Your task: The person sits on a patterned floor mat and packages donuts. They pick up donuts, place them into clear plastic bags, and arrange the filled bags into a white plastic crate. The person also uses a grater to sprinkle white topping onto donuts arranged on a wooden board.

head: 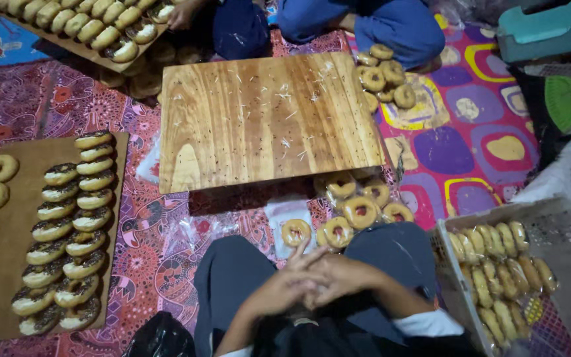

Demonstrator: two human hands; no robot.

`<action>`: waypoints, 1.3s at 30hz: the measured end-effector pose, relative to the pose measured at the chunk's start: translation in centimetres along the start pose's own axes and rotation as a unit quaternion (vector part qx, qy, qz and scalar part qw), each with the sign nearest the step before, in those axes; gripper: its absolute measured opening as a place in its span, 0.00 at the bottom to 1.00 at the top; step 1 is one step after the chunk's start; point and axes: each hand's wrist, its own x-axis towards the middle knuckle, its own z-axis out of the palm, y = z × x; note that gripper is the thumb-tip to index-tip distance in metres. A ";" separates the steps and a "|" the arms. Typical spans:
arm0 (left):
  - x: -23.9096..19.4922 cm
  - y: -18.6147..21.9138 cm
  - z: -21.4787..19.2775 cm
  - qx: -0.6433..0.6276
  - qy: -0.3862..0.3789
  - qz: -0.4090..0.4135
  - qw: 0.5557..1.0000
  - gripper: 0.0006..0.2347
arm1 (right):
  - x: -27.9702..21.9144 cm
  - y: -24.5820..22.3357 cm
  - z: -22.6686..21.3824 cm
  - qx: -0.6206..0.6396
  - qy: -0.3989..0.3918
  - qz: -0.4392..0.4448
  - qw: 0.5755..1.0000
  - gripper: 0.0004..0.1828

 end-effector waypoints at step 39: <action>14.3 -19.4 13.3 -0.270 0.116 -0.257 0.921 0.08 | -8.4 19.7 -4.4 0.370 0.527 0.062 0.763 0.25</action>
